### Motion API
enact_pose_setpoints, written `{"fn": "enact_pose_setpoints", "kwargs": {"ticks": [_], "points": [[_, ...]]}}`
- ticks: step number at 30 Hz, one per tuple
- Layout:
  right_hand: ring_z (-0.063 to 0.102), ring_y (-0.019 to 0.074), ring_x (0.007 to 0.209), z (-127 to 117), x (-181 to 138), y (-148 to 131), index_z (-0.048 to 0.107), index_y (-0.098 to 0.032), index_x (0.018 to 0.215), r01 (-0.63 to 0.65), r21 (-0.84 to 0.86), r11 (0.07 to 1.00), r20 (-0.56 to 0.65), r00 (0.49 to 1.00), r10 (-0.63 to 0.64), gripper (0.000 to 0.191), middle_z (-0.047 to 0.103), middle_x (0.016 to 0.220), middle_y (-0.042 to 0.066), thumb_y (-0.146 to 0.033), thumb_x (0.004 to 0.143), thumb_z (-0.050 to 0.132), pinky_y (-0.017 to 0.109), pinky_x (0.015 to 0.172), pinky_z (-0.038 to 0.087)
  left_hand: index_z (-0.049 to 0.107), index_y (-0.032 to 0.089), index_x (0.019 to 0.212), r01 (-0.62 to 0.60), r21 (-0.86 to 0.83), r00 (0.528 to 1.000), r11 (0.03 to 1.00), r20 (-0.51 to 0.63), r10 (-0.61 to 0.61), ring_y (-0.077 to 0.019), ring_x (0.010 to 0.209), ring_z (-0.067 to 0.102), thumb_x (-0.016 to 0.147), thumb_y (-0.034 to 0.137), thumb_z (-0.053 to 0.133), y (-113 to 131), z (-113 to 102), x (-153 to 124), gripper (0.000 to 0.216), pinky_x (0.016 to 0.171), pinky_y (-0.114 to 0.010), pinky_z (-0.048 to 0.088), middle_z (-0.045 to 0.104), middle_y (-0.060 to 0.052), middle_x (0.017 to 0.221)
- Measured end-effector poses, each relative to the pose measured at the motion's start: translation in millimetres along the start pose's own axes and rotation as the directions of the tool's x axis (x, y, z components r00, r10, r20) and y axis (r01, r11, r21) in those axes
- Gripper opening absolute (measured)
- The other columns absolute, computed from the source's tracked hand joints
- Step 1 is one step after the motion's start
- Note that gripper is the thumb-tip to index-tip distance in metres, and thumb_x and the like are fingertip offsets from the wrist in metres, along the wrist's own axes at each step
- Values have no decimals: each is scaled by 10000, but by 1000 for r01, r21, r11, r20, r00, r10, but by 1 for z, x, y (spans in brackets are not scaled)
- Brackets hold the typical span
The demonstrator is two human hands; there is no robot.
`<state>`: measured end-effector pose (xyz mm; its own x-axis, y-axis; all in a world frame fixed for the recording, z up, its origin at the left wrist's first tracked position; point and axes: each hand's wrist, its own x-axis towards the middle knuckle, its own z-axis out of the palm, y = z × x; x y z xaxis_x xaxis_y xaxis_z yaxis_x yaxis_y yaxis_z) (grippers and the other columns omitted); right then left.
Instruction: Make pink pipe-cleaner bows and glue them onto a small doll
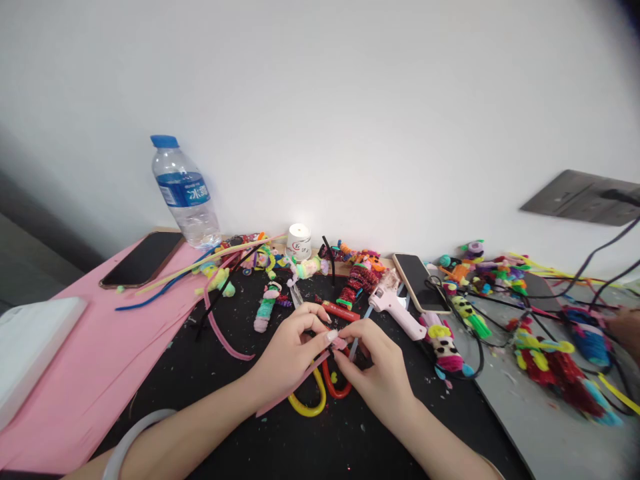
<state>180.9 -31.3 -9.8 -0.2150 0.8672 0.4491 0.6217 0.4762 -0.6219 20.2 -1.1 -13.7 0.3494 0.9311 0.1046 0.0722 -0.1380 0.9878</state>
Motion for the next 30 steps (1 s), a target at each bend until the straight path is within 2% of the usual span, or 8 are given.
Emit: {"fn": "enact_pose_setpoints", "kwargs": {"ticks": [4,12,16,20,24,27,30], "points": [[527,125,609,2,-1,0,560,-206,843,-25,15,1000,8,1000,25,135,585,772,11,-110,753,532,226,542,432,633,147,654,29,-62,999,998,38,-27,-172,909,522,791,248,573,-3,-2,2,180,791,-267,420,493,-51,937],[488,112,530,6,-5,0,561,-195,857,-133,82,988,26,991,131,147,573,680,-5,-131,730,522,210,469,390,638,146,697,139,-334,984,932,154,-91,-139,909,506,822,250,550,-3,-1,0,184,806,-243,410,473,-26,957],[473,99,462,7,-6,-4,567,-186,784,-233,249,940,52,972,228,56,570,570,-25,-160,751,530,206,444,384,574,151,708,148,-397,985,906,140,-100,-108,780,507,847,259,514,-3,1,0,186,731,-228,423,495,-11,899],[569,123,531,7,-3,-4,582,-164,759,-427,515,743,168,900,401,70,635,624,10,-233,756,577,220,492,438,545,157,728,44,-221,999,974,41,-36,-126,806,532,862,266,487,0,0,2,183,739,-232,428,542,-18,877],[575,107,537,4,0,-1,589,-153,737,-509,642,573,240,843,481,127,638,594,-5,-267,734,643,200,521,439,560,173,832,-126,82,992,989,5,126,-150,860,545,882,239,441,2,-6,1,145,753,-253,437,570,-33,910],[529,72,489,4,-1,2,595,-147,740,-533,677,508,249,815,523,142,628,566,-21,-275,744,655,172,495,407,541,194,991,-257,294,966,921,51,253,-141,838,549,870,192,452,1,-10,0,150,749,-257,447,566,-38,980],[516,61,479,4,-2,4,597,-139,734,-542,685,487,262,807,530,153,624,550,-24,-272,736,673,161,491,392,516,183,1040,-391,471,916,790,120,382,-156,934,541,849,179,499,-1,-12,-2,192,843,-273,430,567,-57,1034]]}}
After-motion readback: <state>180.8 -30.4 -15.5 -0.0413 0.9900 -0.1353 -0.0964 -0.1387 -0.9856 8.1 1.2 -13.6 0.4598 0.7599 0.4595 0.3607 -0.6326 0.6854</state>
